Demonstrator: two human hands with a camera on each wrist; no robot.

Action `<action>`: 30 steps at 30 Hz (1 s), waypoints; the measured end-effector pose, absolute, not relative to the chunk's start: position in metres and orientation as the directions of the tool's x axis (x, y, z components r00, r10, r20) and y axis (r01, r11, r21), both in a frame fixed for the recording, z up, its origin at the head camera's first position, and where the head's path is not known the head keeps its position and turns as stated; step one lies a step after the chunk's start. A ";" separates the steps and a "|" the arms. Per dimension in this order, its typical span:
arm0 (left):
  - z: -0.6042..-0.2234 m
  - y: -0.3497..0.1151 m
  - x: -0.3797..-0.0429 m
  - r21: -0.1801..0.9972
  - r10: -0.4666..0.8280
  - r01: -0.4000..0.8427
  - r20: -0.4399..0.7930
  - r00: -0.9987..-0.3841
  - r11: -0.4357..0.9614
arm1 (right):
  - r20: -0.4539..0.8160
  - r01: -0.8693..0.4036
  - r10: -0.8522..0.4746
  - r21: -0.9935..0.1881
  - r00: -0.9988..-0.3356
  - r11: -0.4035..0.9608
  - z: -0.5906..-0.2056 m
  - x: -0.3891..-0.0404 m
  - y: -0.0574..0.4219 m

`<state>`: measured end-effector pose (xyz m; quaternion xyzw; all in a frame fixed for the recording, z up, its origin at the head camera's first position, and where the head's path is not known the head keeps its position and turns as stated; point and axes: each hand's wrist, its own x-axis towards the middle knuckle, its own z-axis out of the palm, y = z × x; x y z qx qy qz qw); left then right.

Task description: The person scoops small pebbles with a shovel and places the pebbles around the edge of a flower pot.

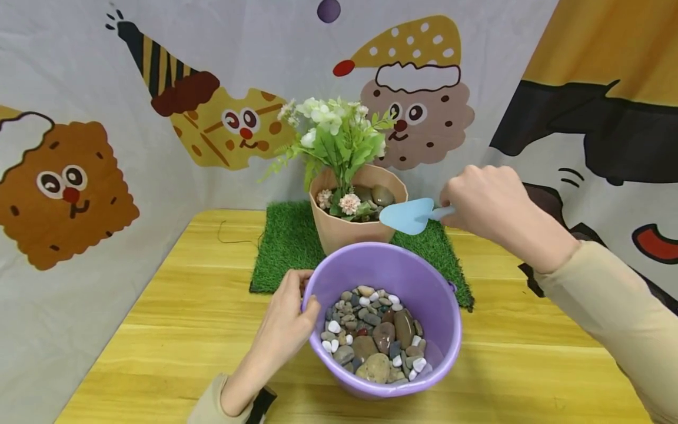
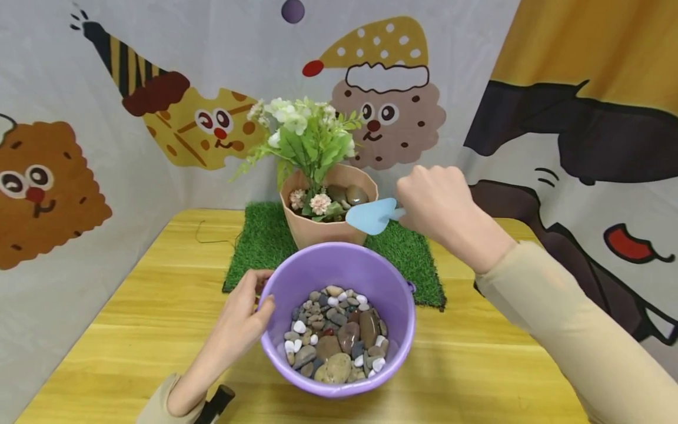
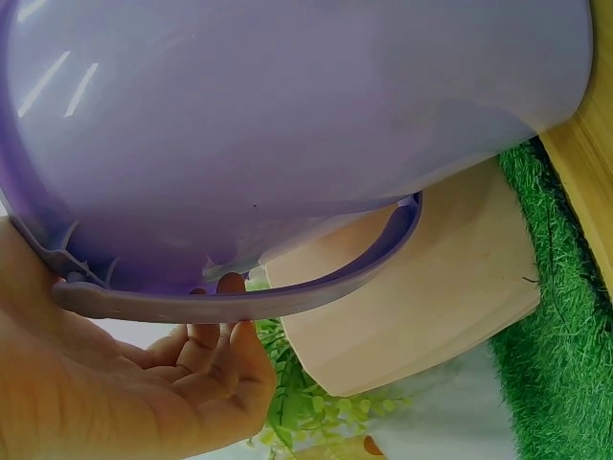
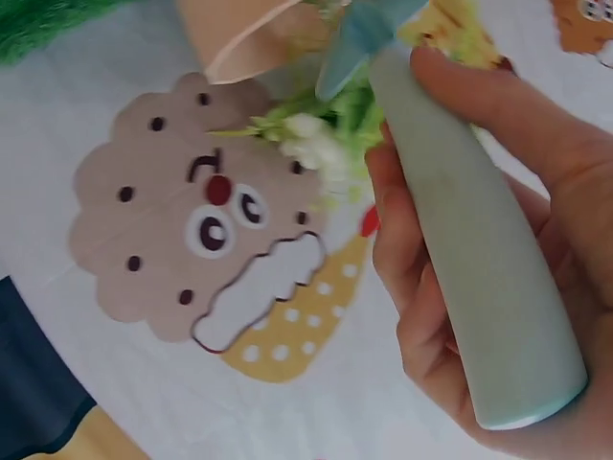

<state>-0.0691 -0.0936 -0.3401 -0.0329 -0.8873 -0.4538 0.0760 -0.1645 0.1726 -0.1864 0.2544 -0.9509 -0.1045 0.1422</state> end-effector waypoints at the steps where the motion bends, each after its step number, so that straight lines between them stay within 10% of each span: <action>1: -0.340 -0.094 -0.069 0.800 -0.010 0.128 0.166 -0.986 0.586 | 0.208 -0.464 -0.518 0.258 -0.829 0.847 -0.186 -0.159 0.174; 20: -0.340 -0.094 -0.071 0.802 -0.011 0.133 0.172 -0.985 0.583 | 0.125 -0.680 -0.738 0.309 -0.664 0.665 -0.210 -0.118 0.161; 30: -0.340 -0.094 -0.070 0.801 -0.012 0.126 0.164 -0.986 0.585 | 0.178 -0.650 -0.839 0.557 -0.514 0.517 -0.232 -0.112 0.152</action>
